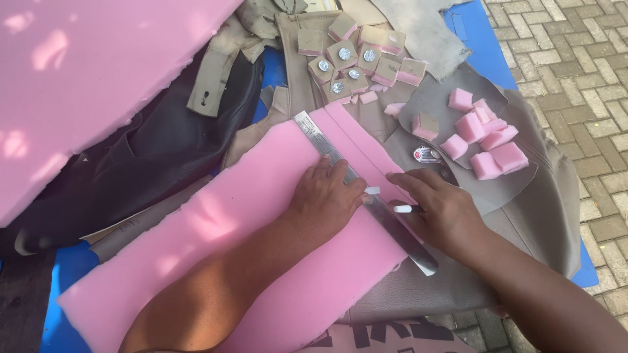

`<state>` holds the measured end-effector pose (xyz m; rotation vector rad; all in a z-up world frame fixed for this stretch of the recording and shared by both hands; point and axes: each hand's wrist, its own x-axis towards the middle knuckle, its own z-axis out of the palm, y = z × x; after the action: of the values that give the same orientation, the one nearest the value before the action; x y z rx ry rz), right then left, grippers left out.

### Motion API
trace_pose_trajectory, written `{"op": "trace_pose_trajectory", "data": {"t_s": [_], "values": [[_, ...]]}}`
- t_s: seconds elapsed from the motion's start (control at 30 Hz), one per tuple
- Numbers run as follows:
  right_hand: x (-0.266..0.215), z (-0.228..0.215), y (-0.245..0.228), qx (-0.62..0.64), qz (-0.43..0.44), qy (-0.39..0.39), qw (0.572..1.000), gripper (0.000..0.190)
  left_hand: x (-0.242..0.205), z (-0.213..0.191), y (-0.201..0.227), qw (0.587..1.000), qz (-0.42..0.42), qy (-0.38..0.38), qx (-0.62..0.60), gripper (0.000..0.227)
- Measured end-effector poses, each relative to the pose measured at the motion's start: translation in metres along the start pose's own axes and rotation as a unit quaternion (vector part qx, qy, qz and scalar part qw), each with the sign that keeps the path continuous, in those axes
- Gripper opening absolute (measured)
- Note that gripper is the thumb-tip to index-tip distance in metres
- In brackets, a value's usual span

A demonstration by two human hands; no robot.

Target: Marking parallel lines on a foam sheet with a ruler and marker, then cutting it with scissors

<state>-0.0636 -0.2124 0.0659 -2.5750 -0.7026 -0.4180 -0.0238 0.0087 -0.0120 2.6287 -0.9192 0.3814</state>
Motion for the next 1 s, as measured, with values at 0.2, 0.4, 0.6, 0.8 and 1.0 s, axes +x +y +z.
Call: {"op": "trace_pose_trajectory", "data": {"t_s": [0.2, 0.4, 0.6, 0.8, 1.0], "values": [[0.011, 0.002, -0.01, -0.01, 0.02, -0.11, 0.994, 0.047, 0.0, 0.006, -0.003, 1.0, -0.001, -0.017, -0.015, 0.023], [0.023, 0.005, 0.004, -0.009, 0.011, -0.136, 0.991, 0.036, -0.001, 0.012, -0.005, 1.0, -0.004, -0.029, -0.01, 0.024], [0.038, -0.017, 0.062, -0.021, 0.095, -0.101, 0.99, 0.024, 0.001, -0.007, 0.0, 0.999, -0.007, -0.045, -0.015, 0.03], [0.037, -0.03, 0.072, 0.016, 0.232, -0.115, 0.966, 0.021, 0.0, 0.0, -0.001, 1.0, 0.008, -0.022, 0.007, 0.027], [0.032, -0.004, 0.085, -0.19, 0.147, -0.157, 0.958, 0.035, 0.002, -0.009, 0.0, 0.999, 0.008, -0.032, 0.001, 0.024]]}}
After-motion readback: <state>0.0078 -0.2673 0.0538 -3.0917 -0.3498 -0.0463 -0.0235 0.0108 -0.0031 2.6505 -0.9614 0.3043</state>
